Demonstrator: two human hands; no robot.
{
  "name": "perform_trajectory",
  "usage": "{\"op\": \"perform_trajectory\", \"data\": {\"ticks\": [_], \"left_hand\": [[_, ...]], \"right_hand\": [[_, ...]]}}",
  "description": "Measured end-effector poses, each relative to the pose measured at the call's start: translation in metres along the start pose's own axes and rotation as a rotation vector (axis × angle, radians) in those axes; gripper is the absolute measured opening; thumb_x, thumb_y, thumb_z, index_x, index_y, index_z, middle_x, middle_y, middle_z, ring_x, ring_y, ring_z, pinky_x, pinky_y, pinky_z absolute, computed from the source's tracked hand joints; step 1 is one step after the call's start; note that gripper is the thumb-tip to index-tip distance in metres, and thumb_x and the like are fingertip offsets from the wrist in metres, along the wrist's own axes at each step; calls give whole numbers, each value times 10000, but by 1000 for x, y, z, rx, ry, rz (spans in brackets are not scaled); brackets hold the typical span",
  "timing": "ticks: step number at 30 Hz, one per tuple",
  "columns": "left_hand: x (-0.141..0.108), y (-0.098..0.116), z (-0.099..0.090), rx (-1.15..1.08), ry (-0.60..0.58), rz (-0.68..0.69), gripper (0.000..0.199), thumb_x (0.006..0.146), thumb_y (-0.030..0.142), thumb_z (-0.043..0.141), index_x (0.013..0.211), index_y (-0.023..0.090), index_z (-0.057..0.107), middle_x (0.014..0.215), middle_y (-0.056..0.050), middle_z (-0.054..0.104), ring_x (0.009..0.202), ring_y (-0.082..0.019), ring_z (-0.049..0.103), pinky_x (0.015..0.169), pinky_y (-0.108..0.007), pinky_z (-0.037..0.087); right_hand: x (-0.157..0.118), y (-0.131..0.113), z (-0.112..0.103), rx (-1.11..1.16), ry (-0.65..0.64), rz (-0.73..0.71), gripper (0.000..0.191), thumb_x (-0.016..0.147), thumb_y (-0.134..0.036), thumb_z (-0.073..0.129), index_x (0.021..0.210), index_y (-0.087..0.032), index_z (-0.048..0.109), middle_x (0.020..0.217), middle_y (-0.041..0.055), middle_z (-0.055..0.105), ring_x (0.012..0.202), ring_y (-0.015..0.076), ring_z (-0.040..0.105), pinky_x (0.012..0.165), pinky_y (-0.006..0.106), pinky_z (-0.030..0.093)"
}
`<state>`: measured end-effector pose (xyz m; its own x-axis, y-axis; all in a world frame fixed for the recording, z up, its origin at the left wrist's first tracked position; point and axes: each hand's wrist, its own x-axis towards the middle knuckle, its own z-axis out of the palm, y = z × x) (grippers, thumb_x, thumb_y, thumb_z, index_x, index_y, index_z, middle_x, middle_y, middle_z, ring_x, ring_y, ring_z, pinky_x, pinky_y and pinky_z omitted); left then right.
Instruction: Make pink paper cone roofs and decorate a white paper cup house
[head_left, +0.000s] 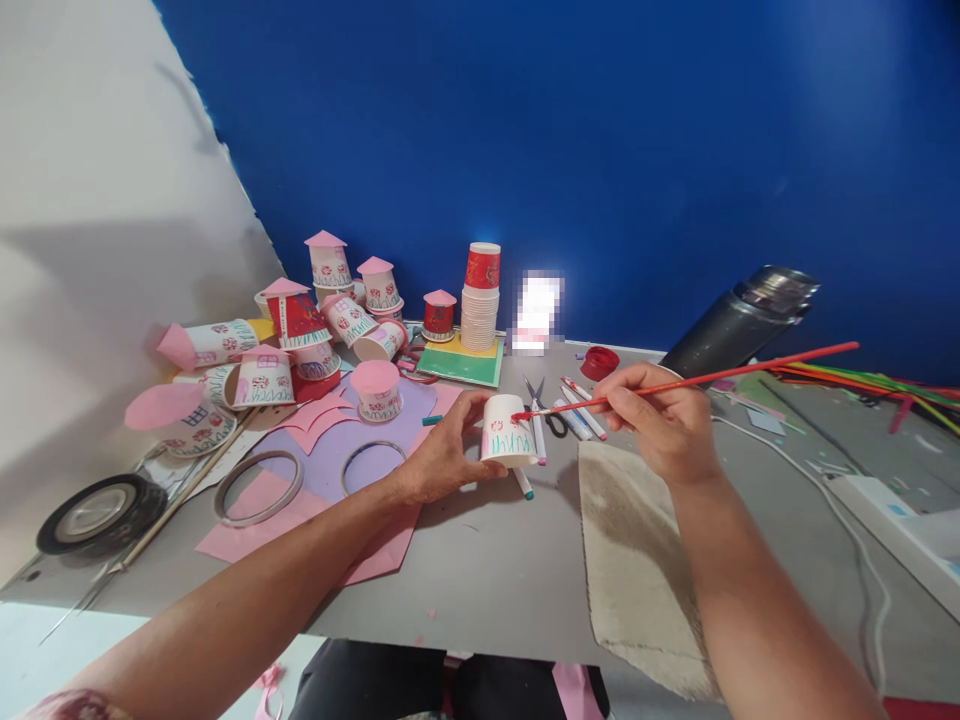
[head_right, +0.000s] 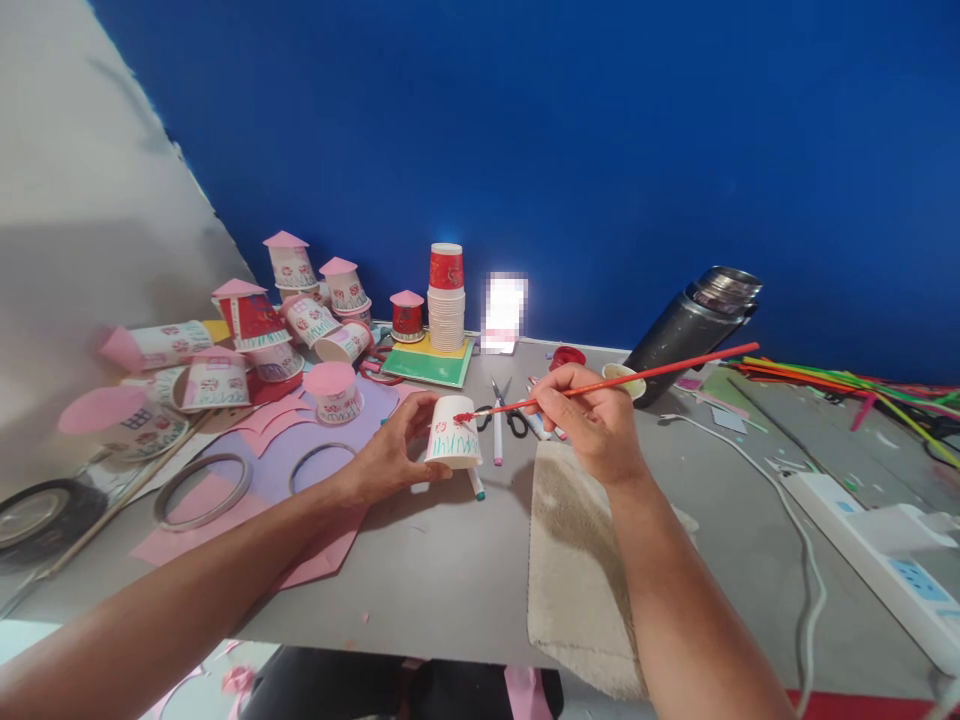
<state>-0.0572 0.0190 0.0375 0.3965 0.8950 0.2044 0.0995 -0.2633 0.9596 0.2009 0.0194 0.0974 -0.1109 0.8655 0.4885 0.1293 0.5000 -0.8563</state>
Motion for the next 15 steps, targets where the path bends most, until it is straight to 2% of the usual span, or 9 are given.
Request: {"op": "perform_trajectory", "data": {"ticks": [15], "left_hand": [[1,-1,-1,-24,-12,10,760,644,150,819,1296,251,443,1395,-89,549,1349,-273,482,1155,-464,348]], "right_hand": [[-1,1,-3,-33,-35,8,115,879,-262,643,804,-194,697,719,24,673,551,119,537,486,267,403]]}}
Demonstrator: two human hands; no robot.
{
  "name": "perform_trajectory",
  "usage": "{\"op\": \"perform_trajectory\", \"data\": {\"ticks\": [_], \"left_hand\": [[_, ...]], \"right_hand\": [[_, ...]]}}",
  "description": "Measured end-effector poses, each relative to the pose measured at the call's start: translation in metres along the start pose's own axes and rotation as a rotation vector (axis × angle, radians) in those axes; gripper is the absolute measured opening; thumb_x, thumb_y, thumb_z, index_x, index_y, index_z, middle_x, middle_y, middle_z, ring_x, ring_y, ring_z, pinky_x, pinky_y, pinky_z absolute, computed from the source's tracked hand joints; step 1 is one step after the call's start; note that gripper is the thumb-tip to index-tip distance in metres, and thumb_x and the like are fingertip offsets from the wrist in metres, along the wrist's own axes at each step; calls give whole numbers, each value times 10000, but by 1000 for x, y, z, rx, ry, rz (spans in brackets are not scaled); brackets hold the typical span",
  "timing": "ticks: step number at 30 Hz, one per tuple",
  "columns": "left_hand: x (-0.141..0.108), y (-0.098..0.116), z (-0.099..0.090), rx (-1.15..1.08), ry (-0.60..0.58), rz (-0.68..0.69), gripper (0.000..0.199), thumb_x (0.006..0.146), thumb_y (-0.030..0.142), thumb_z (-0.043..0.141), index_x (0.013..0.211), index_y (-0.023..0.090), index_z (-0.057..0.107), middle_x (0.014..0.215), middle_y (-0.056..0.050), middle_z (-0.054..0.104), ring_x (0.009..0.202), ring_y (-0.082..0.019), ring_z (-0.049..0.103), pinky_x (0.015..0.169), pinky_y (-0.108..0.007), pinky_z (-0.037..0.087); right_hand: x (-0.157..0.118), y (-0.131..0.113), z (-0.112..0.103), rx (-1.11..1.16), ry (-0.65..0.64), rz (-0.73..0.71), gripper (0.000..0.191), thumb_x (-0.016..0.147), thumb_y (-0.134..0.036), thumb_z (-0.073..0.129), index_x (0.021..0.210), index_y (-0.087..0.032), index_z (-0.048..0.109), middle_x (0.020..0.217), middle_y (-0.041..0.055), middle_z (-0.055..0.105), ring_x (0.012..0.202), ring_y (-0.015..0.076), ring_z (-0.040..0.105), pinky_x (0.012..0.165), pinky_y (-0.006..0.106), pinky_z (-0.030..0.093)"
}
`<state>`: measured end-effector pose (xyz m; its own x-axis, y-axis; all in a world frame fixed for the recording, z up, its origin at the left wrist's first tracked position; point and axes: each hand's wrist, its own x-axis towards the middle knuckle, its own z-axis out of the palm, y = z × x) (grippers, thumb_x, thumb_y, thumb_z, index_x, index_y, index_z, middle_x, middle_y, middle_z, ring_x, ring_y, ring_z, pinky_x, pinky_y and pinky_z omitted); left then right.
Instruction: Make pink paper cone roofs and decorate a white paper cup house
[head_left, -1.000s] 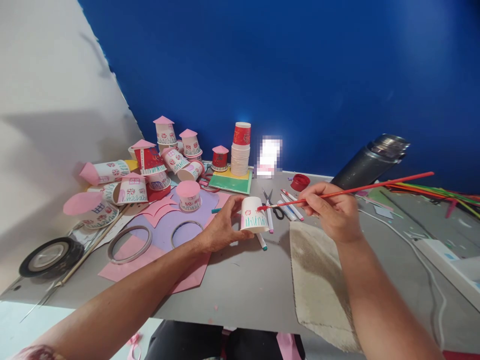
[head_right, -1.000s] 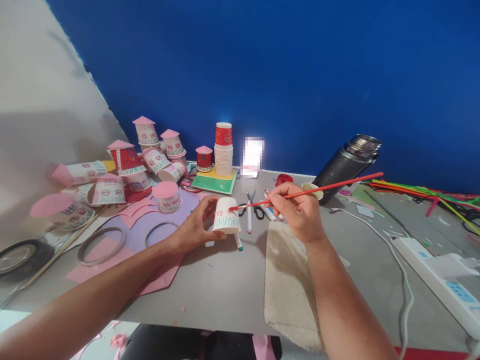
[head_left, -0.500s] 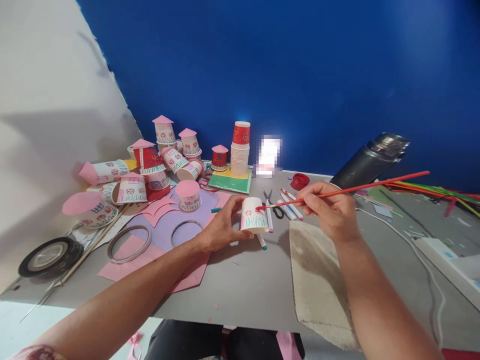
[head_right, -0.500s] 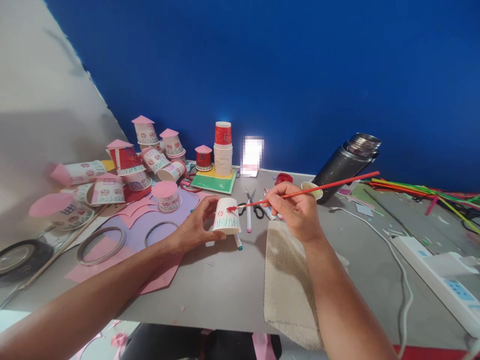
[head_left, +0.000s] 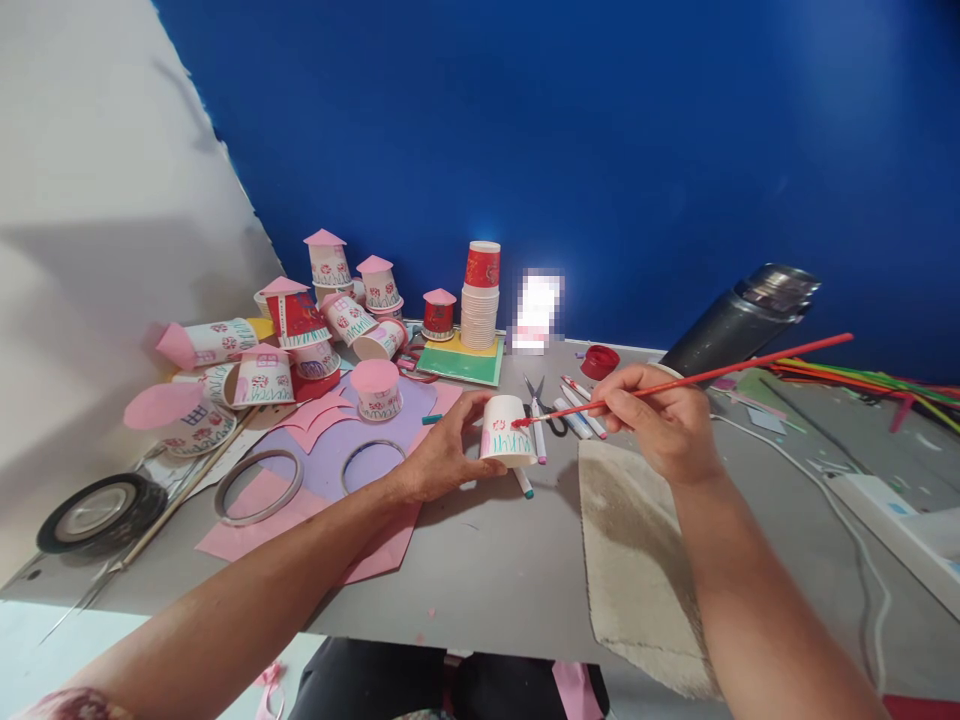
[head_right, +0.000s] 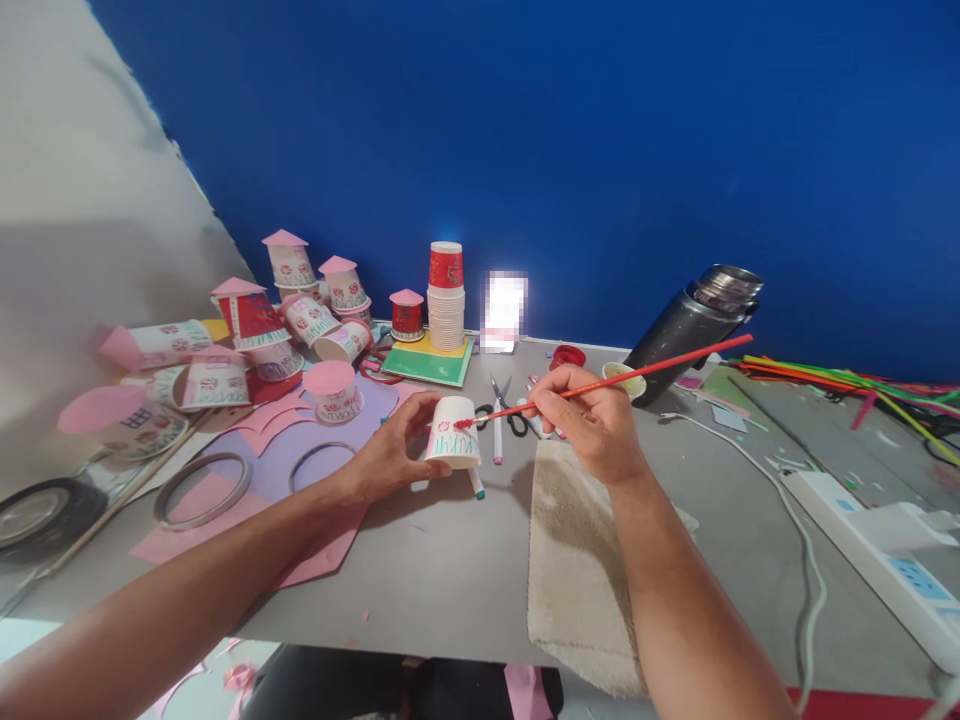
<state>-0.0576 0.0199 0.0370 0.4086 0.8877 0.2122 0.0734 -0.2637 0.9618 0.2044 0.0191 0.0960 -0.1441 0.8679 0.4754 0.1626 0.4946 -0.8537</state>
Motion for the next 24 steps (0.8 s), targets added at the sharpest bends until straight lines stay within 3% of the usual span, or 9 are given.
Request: {"op": "perform_trajectory", "data": {"ticks": [24], "left_hand": [[-1,0,0,12,0,-22,756,643,154,815,1295,254,445,1416,-105,537,1331,-290,505,1132,-488,386]], "right_hand": [[2,-1,2,7,50,16,122,869,-271,643,795,-187,692,688,26,666,534,118,525,470,260,392]]}}
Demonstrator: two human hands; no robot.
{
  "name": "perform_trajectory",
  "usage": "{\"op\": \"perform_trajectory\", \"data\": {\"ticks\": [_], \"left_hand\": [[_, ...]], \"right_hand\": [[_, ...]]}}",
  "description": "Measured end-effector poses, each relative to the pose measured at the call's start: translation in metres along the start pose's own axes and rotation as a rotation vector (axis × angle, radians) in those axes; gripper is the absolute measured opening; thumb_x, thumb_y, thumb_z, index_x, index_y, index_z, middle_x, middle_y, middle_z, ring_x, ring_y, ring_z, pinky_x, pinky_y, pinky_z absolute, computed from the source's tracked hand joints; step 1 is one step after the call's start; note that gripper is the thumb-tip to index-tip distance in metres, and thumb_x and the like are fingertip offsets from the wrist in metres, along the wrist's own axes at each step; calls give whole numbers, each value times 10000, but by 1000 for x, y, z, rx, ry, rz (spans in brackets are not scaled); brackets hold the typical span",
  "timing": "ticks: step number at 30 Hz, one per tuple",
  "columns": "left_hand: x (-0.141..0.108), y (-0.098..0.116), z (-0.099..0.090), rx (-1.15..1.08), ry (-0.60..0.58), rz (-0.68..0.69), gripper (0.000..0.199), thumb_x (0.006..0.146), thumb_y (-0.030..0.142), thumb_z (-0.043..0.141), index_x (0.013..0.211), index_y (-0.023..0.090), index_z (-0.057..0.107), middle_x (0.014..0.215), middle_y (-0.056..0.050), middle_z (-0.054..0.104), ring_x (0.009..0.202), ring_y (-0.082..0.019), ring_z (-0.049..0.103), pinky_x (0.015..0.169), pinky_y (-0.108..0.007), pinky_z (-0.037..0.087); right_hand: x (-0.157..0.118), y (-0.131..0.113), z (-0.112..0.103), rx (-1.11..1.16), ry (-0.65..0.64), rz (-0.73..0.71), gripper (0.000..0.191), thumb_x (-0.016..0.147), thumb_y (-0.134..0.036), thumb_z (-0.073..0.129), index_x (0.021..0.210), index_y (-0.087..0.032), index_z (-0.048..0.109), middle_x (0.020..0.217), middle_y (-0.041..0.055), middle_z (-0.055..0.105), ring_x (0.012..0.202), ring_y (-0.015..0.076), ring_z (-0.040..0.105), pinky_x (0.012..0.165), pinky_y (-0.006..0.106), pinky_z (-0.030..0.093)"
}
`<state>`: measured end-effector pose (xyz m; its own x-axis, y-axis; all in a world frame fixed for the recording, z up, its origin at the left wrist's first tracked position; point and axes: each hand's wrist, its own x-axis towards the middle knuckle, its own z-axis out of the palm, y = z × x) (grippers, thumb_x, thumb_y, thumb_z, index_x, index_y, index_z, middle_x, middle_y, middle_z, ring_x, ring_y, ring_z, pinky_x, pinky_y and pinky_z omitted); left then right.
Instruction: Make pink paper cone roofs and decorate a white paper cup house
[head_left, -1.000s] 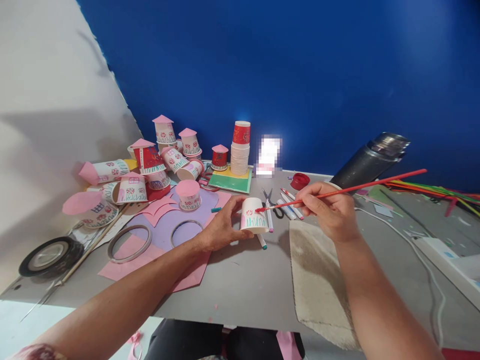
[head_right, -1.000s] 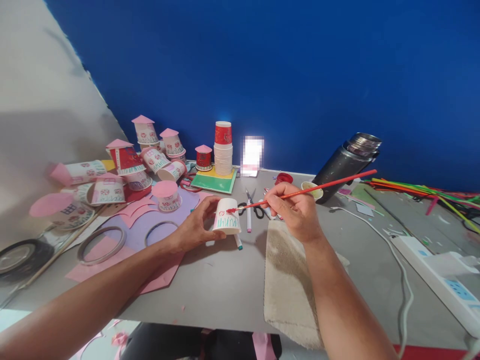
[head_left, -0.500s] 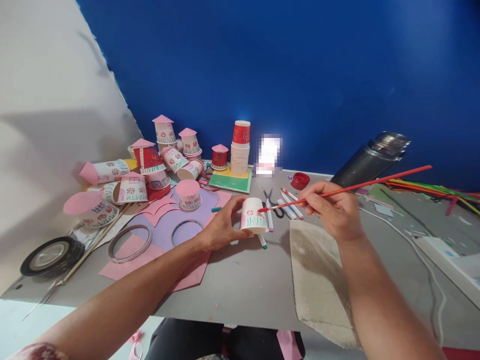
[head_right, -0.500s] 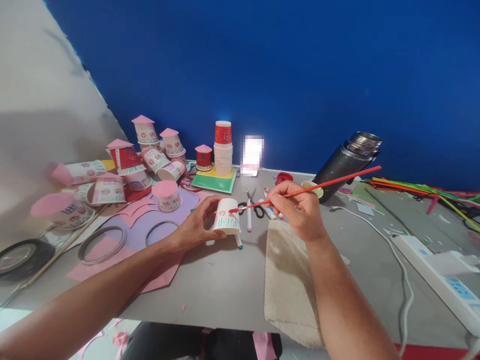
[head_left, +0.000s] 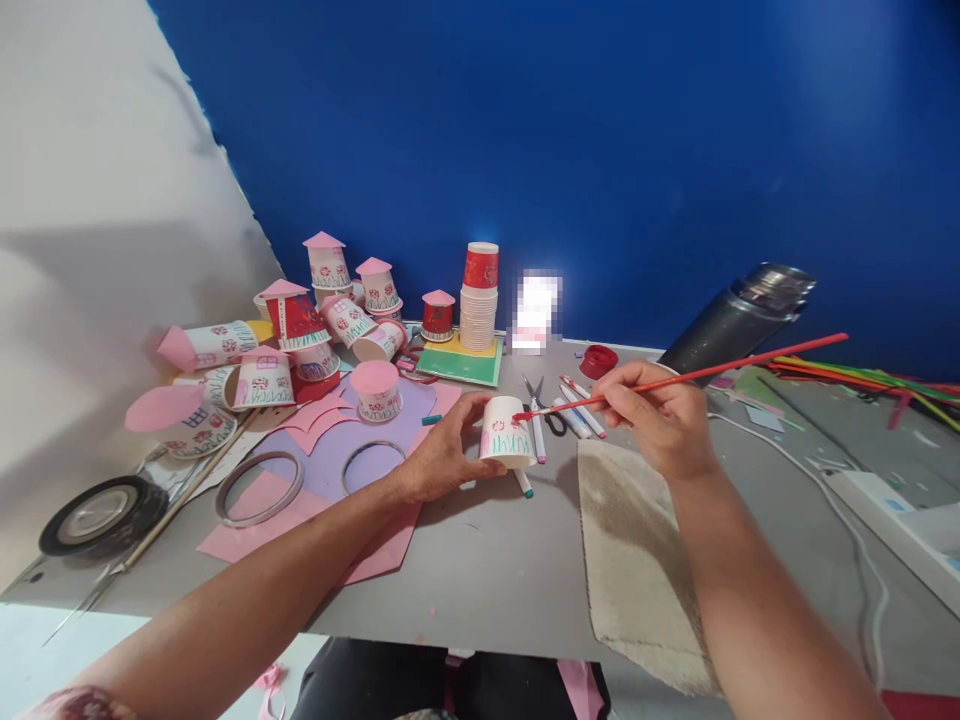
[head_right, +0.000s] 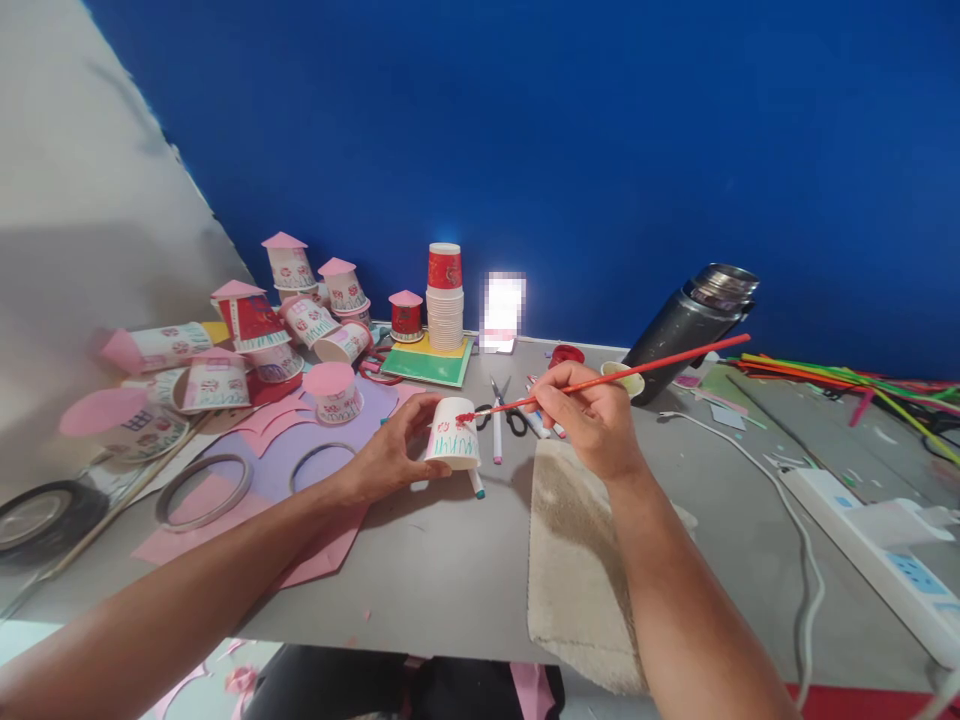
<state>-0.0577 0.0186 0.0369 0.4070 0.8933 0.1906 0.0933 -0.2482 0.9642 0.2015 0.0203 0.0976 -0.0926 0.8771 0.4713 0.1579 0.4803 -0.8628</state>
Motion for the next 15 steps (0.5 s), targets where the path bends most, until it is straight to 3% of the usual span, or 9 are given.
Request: {"op": "perform_trajectory", "data": {"ticks": [15], "left_hand": [[2,-4,-1,-23,1,9,750,654,172,835,1291,261,448,1397,-92,552,1315,-274,517,1115,-464,399]], "right_hand": [[1,-2,-2,-15,13,30,158,857,-321,665,781,-186,693,683,38,672,524,123,527,447,253,400]]}}
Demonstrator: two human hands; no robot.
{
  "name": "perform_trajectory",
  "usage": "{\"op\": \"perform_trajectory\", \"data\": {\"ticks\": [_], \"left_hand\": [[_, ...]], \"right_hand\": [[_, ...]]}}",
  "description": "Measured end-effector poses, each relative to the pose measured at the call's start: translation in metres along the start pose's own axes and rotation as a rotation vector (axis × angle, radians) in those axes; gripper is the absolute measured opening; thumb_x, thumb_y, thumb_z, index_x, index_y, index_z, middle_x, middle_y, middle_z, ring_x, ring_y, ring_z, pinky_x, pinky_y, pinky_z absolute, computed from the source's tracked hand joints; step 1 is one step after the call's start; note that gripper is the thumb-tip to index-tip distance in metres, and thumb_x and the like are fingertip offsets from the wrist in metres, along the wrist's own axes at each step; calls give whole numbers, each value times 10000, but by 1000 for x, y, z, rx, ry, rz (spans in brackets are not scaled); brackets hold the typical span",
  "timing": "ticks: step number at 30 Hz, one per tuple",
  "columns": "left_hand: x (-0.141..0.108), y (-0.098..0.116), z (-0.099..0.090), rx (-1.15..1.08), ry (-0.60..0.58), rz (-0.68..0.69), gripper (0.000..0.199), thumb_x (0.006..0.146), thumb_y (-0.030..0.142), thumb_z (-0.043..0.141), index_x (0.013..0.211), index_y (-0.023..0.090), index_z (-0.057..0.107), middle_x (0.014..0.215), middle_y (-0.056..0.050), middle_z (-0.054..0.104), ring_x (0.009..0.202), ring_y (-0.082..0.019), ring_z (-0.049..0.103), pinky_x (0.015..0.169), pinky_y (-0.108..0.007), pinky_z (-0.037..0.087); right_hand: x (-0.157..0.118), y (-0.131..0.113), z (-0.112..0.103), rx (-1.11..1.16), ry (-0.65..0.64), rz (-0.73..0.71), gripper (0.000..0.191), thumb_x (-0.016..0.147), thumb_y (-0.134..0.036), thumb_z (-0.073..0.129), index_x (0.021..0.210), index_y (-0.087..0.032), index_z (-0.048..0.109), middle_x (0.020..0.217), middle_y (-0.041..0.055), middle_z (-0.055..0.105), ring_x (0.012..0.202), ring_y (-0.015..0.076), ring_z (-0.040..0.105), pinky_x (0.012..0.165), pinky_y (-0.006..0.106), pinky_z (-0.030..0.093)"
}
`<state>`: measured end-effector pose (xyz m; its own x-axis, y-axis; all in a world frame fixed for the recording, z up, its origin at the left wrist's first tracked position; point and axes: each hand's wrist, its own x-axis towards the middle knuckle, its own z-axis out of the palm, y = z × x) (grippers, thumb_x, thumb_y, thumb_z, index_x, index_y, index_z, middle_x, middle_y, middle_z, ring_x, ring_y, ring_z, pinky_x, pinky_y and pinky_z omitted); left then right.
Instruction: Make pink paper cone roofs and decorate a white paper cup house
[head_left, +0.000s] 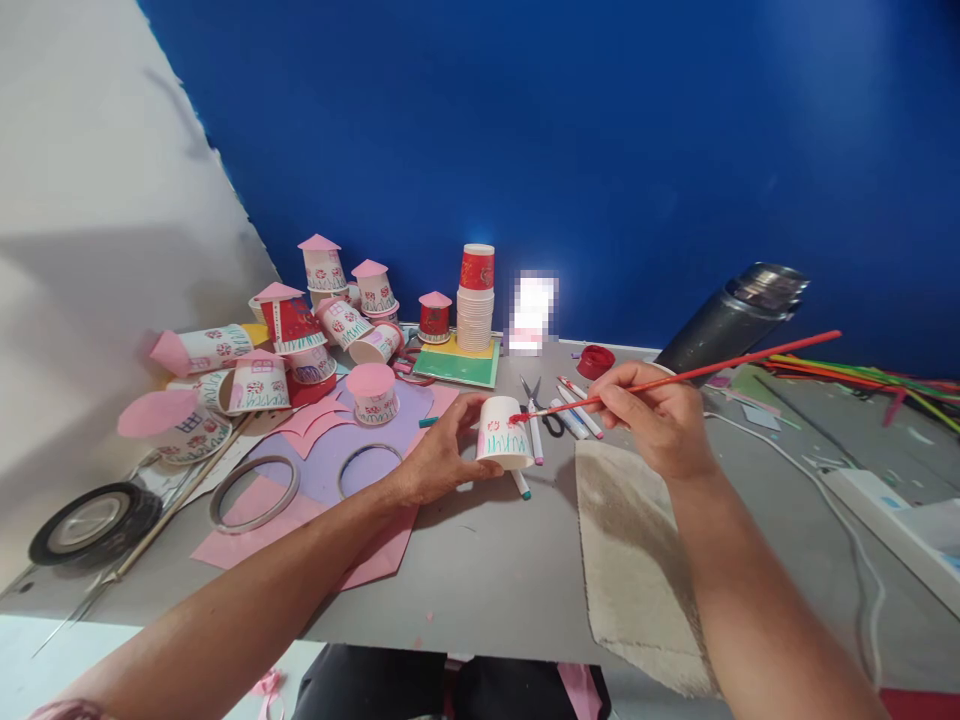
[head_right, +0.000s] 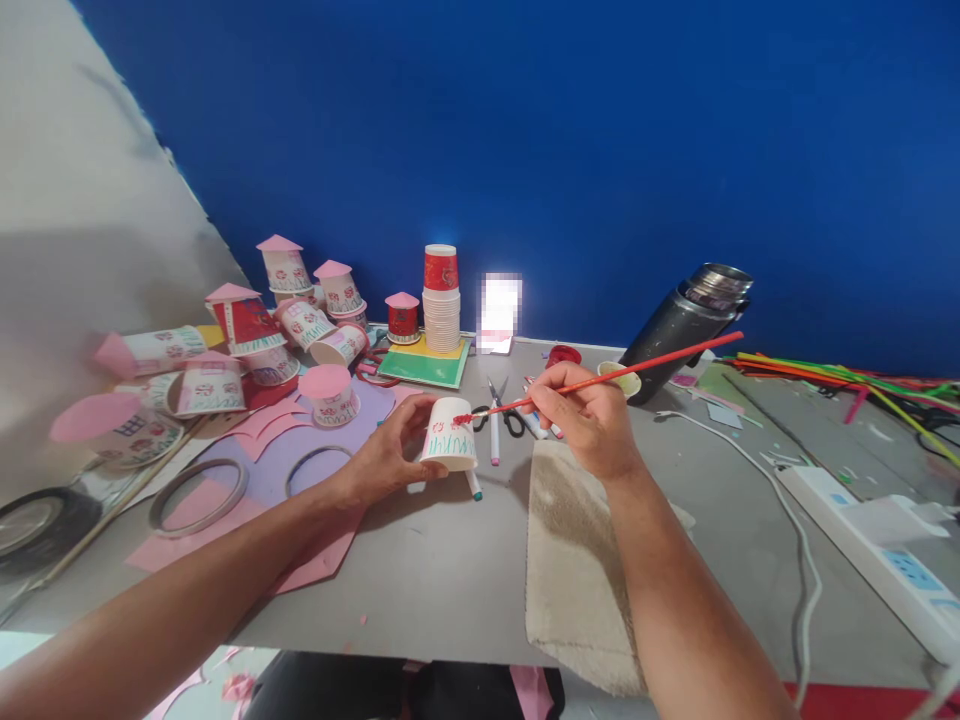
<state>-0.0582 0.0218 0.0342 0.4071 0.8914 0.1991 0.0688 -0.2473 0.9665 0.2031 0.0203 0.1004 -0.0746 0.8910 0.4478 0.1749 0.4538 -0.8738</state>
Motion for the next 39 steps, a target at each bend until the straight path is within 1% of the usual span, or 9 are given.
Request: {"op": "perform_trajectory", "data": {"ticks": [5,9,15,20,23,28,32,36,39], "left_hand": [[0,-1,0,-24,9,-13,775,638,171,852,1291,267,446,1405,-90,546,1344,-274,491,1133,-460,373],[0,1,-1,-30,1,-1,752,652,165,842,1283,264,444,1398,-85,548,1337,-262,498,1126,-442,381],[1,2,0,-51,4,-11,761,639,180,856,1276,256,446,1404,-90,540,1340,-269,495,1124,-441,383],[1,3,0,-84,-7,-8,740,653,186,854,1266,248,444,1394,-101,544,1336,-271,498,1127,-455,374],[1,2,0,-98,-15,-7,746,657,193,859,1272,254,441,1398,-99,543,1347,-268,486,1133,-460,366],[1,-1,0,-108,-11,-2,772,639,205,875,1280,253,447,1398,-103,545,1343,-277,490,1137,-471,356],[1,-2,0,-114,-17,-4,779,630,204,879,1278,254,449,1403,-103,543,1351,-284,484,1141,-481,348],[2,-2,0,-126,-24,9,794,632,208,882,1288,255,438,1408,-104,536,1361,-273,472,1146,-474,344],[2,-2,0,-121,-26,2,780,640,199,875,1286,257,440,1410,-102,536,1349,-267,486,1138,-467,357]], "right_hand": [[0,3,-2,69,11,-27,136,875,-287,648,798,-188,699,684,31,674,532,118,532,483,260,420],[0,3,-2,35,-20,-27,122,871,-261,646,788,-186,696,692,28,677,533,111,532,468,250,392],[0,4,-3,70,-6,-20,121,867,-269,651,797,-184,701,692,28,675,530,114,533,470,254,409],[0,2,-2,65,-18,-4,113,860,-253,650,789,-181,700,690,29,675,527,111,528,468,252,393],[0,2,-2,88,15,-21,115,861,-241,647,776,-182,696,682,24,669,529,106,524,484,251,403],[1,3,-2,84,-6,-1,114,861,-247,652,779,-181,695,681,26,676,526,103,524,470,241,391],[1,3,-1,112,20,-26,120,868,-252,647,783,-183,697,684,22,675,526,100,521,488,246,401],[1,3,0,86,-4,-1,116,860,-256,654,788,-179,702,674,26,680,521,105,528,471,245,387],[2,2,-1,103,11,-11,116,859,-257,656,788,-178,703,680,27,680,519,105,525,474,250,394]]}}
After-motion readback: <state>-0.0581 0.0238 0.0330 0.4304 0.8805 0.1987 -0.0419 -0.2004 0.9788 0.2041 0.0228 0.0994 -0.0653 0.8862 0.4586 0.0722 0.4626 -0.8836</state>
